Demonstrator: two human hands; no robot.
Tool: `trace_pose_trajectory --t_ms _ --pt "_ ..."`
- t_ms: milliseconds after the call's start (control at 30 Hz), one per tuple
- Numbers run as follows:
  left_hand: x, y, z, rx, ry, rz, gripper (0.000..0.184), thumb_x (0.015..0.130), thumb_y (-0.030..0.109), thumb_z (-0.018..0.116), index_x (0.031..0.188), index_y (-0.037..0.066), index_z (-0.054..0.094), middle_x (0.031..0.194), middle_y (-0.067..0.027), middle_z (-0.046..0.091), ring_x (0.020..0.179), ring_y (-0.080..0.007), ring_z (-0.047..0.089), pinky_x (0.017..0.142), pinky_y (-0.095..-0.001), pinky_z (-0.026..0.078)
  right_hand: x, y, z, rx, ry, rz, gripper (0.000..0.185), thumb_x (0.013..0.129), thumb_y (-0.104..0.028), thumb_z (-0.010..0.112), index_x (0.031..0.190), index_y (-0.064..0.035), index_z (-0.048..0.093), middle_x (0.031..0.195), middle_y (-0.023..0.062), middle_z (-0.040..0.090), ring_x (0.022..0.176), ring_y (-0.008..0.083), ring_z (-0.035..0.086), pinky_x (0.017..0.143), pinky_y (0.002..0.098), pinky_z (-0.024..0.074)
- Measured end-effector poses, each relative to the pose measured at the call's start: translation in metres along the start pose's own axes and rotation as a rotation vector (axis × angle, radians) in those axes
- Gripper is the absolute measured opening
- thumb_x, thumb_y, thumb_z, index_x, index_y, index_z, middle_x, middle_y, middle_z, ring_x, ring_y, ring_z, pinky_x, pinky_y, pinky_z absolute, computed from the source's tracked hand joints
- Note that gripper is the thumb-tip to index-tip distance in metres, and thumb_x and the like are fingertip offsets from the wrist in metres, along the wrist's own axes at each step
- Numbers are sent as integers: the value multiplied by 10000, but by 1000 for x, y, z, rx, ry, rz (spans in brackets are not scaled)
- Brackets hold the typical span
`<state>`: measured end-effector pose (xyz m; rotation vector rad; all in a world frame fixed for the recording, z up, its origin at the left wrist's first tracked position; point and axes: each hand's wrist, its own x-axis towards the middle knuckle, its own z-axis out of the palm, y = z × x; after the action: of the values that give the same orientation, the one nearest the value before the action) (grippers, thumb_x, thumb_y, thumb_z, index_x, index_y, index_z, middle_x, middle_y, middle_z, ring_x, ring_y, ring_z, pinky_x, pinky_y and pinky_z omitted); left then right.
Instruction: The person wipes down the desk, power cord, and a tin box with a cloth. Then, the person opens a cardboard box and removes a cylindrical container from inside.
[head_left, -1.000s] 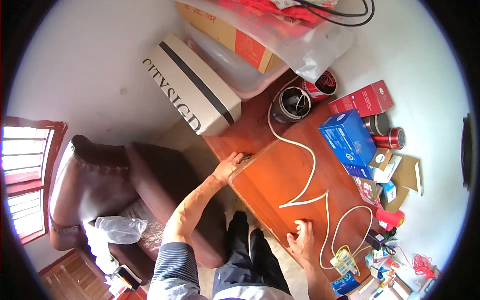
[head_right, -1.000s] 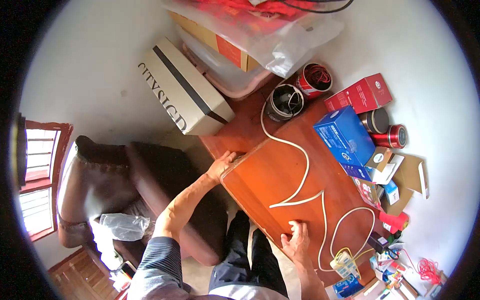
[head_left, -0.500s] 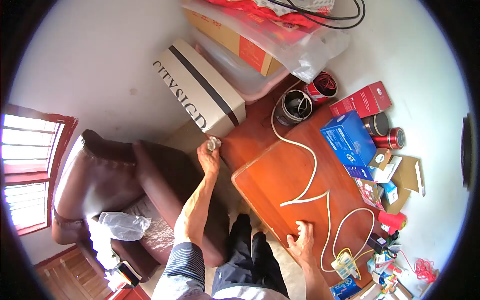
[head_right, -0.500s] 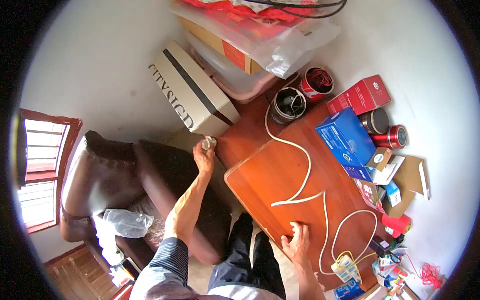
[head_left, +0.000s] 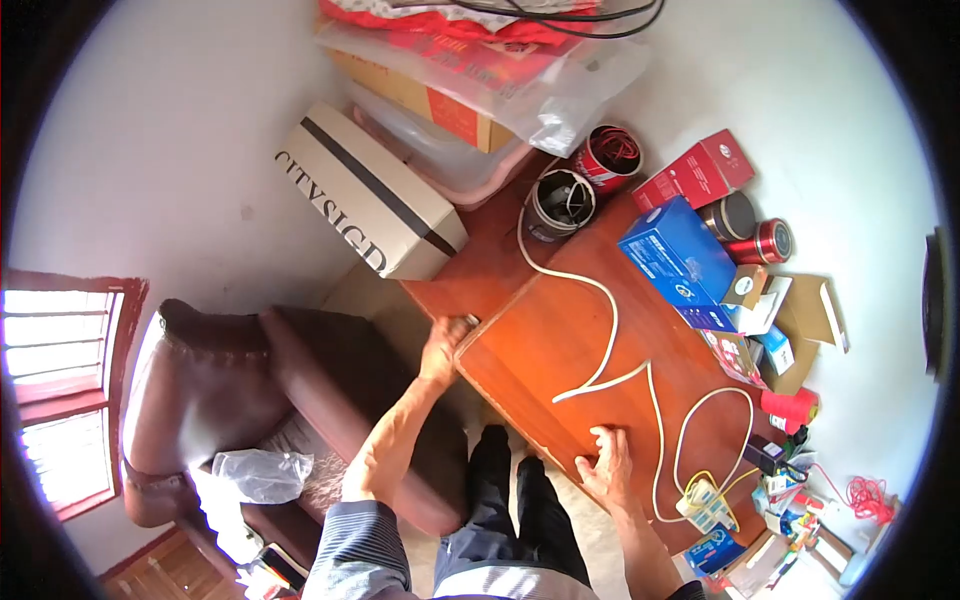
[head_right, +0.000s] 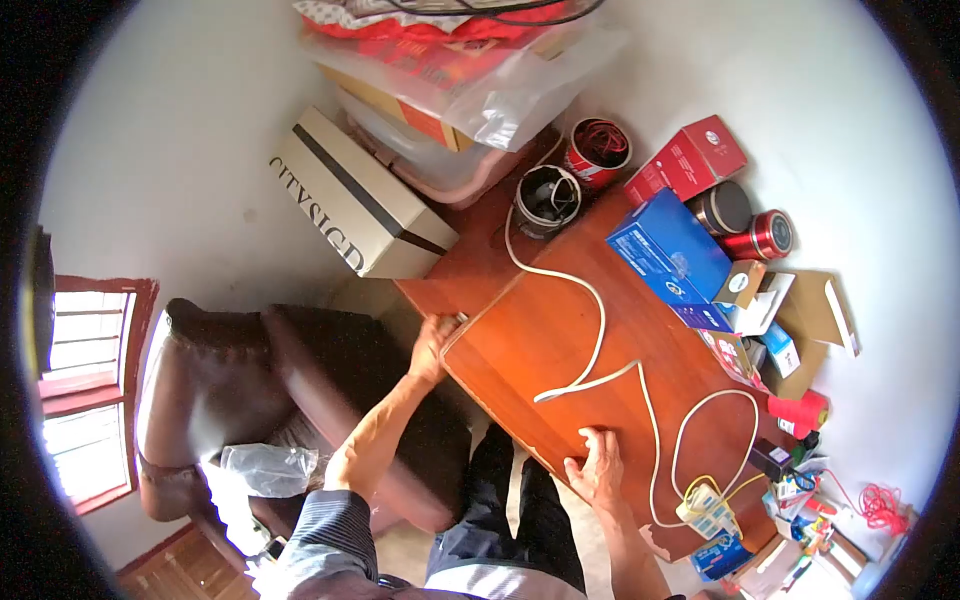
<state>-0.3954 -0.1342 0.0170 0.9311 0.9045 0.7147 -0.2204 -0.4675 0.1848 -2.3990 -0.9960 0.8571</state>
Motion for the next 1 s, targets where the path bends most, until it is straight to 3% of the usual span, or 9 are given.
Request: trace_pose_trajectory --t_ms 67,133,167,200,267,500,667,900,1000 --pt "-2 -39 -11 554 -153 171 368 1002 314 585 1254 49 626 1303 -232 567 1212 -339 568 1015 -424 469 -2 4 0 14 -3 -21 598 712 -88 783 1253 -96 529 1093 160 537 997 346 598 871 472 508" --pt "18 1 -6 1169 -138 136 379 922 257 630 1267 100 648 1325 -224 560 1269 -384 534 1005 -474 484 -4 6 1 20 -5 -14 598 716 -87 782 1257 -97 527 1092 160 536 1004 346 595 874 472 506" --pt "35 11 -11 1531 -214 542 421 858 196 632 1273 129 654 1321 -199 566 1230 -402 539 974 -506 500 -4 7 2 27 -14 -16 599 720 -86 781 1262 -98 525 1092 161 535 1011 346 591 877 473 504" --pt "42 49 10 1619 -260 461 434 855 150 619 1288 121 639 1331 -175 555 1189 -388 551 953 -505 512 -4 8 3 29 -9 -2 599 720 -86 781 1262 -98 525 1092 161 535 1011 346 591 877 473 504" --pt "58 57 25 1599 -144 748 460 847 99 602 1306 125 622 1347 -168 534 1150 -362 556 925 -500 527 -5 6 5 21 22 -20 595 727 -89 779 1266 -102 526 1091 160 534 1018 346 585 881 472 501" --pt "10 22 13 1677 -41 526 596 824 119 652 1408 113 535 1344 -177 478 1108 -394 550 865 -452 581 -3 10 6 44 6 -16 604 721 -94 775 1272 -100 529 1080 154 535 1014 344 583 883 471 499" --pt "68 45 30 1701 -214 787 520 833 126 644 1347 103 568 1170 -141 519 1069 -340 562 818 -407 602 -2 7 4 30 1 -5 610 719 -92 775 1277 -104 530 1068 153 535 996 341 585 865 471 502" --pt "63 30 26 1949 -117 606 405 878 150 644 1266 68 560 1208 -135 531 1034 -328 642 752 -375 621 -1 8 2 64 -2 -3 574 724 -100 768 1254 -101 547 1066 151 538 984 337 585 863 467 503" --pt "10 43 0 1838 -178 313 421 845 121 675 1246 88 552 1199 -175 524 1042 -351 650 781 -428 619 0 10 3 97 -3 -1 570 721 -99 765 1248 -98 549 1065 151 539 984 334 586 868 466 501"
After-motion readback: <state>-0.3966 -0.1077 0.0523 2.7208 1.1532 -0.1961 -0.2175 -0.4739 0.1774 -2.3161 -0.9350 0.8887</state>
